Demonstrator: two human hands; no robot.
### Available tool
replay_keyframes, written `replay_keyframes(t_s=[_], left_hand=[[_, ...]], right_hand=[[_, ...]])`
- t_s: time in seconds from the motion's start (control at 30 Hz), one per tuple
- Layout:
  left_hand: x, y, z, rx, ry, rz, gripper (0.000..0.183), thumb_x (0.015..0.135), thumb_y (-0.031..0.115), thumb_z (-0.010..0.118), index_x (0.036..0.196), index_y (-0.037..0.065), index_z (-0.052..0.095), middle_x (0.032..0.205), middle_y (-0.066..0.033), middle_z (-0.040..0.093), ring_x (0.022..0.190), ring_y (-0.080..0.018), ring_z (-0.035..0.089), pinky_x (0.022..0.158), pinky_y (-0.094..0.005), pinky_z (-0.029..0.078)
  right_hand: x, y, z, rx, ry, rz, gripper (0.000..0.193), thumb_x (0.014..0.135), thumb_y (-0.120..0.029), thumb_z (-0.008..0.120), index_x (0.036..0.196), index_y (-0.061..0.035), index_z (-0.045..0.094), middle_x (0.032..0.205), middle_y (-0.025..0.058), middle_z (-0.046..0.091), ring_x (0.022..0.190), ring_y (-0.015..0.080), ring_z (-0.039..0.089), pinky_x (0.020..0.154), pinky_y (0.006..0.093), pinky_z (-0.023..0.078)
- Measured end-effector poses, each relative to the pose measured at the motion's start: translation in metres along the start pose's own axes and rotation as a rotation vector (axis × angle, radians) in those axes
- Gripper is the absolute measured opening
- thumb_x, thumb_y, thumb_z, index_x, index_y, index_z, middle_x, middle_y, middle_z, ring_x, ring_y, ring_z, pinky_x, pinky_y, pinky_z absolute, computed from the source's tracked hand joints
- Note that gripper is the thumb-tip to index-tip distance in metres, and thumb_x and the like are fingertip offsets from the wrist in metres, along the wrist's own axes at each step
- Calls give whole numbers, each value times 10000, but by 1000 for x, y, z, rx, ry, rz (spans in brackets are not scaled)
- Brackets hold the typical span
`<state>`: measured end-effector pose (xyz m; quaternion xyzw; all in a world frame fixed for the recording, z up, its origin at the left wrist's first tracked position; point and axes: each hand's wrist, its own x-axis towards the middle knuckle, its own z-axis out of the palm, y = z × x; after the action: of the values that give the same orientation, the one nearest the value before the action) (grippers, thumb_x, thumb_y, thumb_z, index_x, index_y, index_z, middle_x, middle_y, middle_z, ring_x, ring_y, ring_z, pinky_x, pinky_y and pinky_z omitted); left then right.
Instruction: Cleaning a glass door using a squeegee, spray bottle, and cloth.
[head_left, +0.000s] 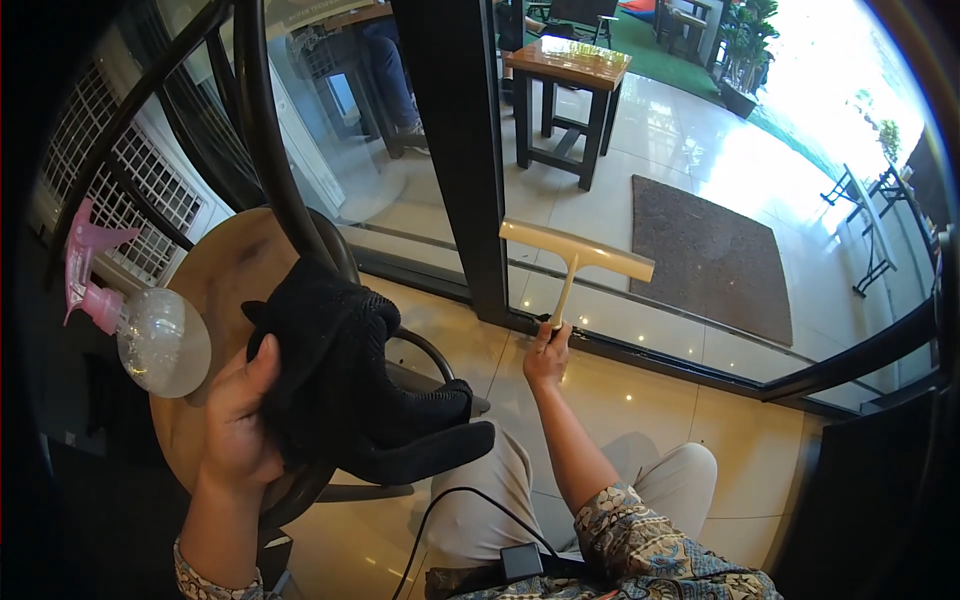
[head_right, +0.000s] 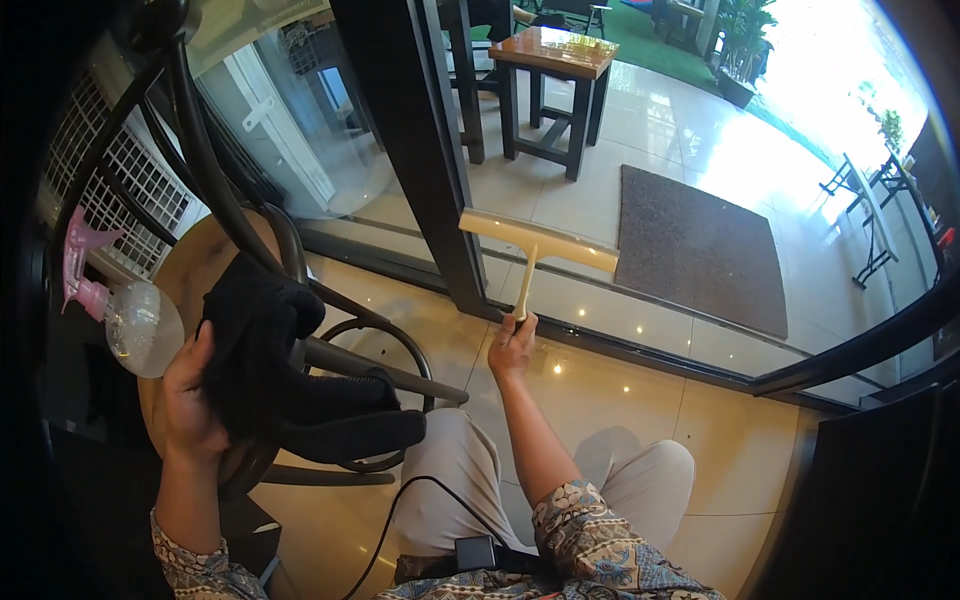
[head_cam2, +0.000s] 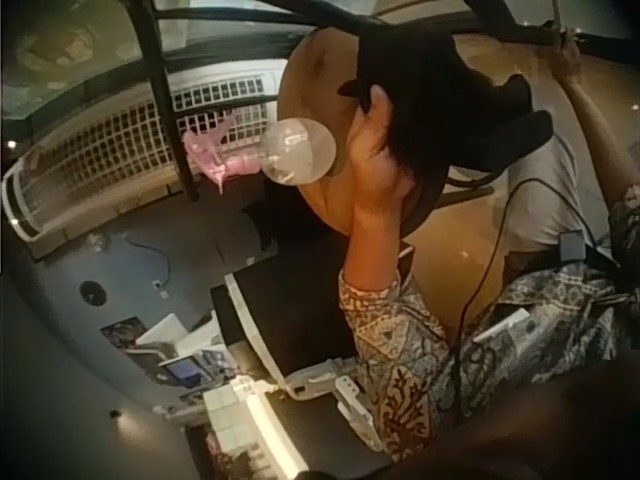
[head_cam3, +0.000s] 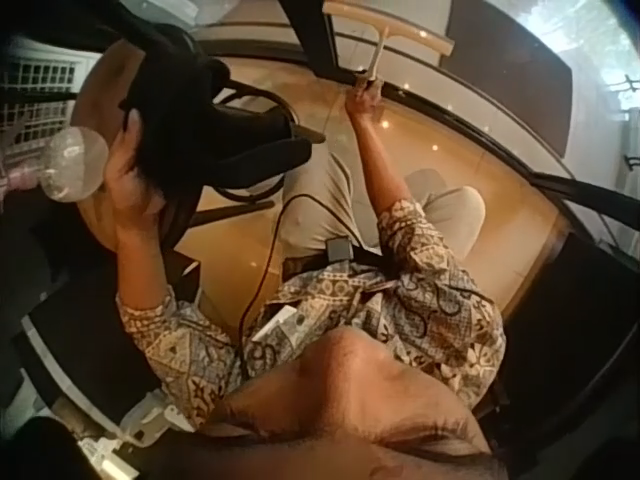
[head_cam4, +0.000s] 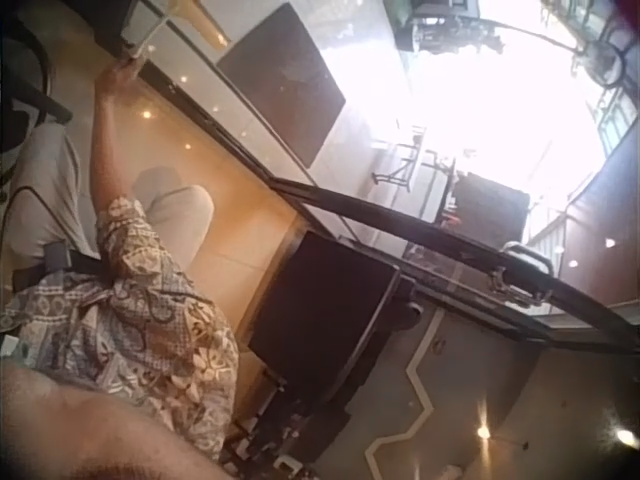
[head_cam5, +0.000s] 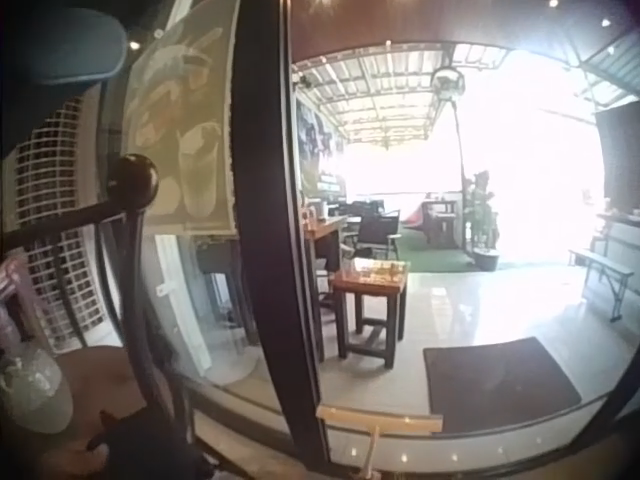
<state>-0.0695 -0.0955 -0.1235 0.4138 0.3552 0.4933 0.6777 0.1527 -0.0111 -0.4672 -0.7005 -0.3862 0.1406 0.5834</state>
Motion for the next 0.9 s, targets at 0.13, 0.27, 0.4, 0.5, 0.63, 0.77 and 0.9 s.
replay_keyframes(t_s=[0.13, 0.27, 0.4, 0.5, 0.63, 0.77, 0.9], left_hand=[[-4, -1, -4, 19, 31, 9, 471, 909, 274, 395, 1203, -94, 369, 1187, -189, 475, 1080, -258, 491, 949, -359, 377], [-6, -5, -1, 16, 96, 9, 452, 910, 281, 373, 1173, -86, 399, 1101, -189, 518, 961, -263, 539, 859, -362, 431], [-8, -1, -7, 92, 38, 1, 515, 899, 298, 409, 1226, -94, 338, 1197, -204, 462, 1083, -287, 486, 948, -380, 378], [-8, -1, -8, 96, 24, 6, 522, 895, 301, 419, 1229, -92, 335, 1198, -208, 460, 1075, -292, 492, 939, -386, 386], [-8, -7, 6, 79, 307, 107, 425, 903, 263, 368, 1117, -100, 421, 932, -217, 569, 734, -271, 601, 654, -364, 513], [-10, -8, 0, 124, 287, 102, 412, 897, 267, 380, 1086, -95, 438, 873, -200, 571, 687, -258, 592, 618, -348, 506], [1, -13, 24, 26, 563, 93, 390, 895, 270, 385, 1054, -78, 462, 816, -165, 570, 686, -227, 575, 626, -311, 489]], right_hand=[[-8, 36, 7, 12, -14, 36, 371, 882, -439, 394, 991, -85, 407, 758, 182, 546, 738, 417, 520, 612, 467, 386], [-16, 73, 7, -26, -71, 47, 340, 887, -394, 412, 991, -71, 397, 798, 176, 527, 742, 396, 509, 630, 450, 388], [-32, 100, 6, -91, -138, 120, 318, 893, -357, 414, 999, -58, 387, 848, 191, 516, 785, 400, 498, 662, 448, 385], [-46, 126, 6, -136, -181, 177, 339, 890, -375, 411, 1017, -61, 382, 872, 216, 543, 812, 428, 503, 674, 469, 379], [-65, 151, 0, -163, -268, 269, 333, 890, -347, 416, 1026, -47, 371, 903, 241, 523, 825, 438, 497, 686, 475, 381], [-73, 171, -9, -236, -420, 383, 369, 889, -361, 398, 1052, -33, 361, 946, 275, 518, 865, 458, 495, 725, 493, 381], [-83, 195, -15, -235, -471, 670, 503, 871, -481, 338, 1107, -38, 371, 1052, 301, 501, 991, 463, 459, 806, 492, 369]])
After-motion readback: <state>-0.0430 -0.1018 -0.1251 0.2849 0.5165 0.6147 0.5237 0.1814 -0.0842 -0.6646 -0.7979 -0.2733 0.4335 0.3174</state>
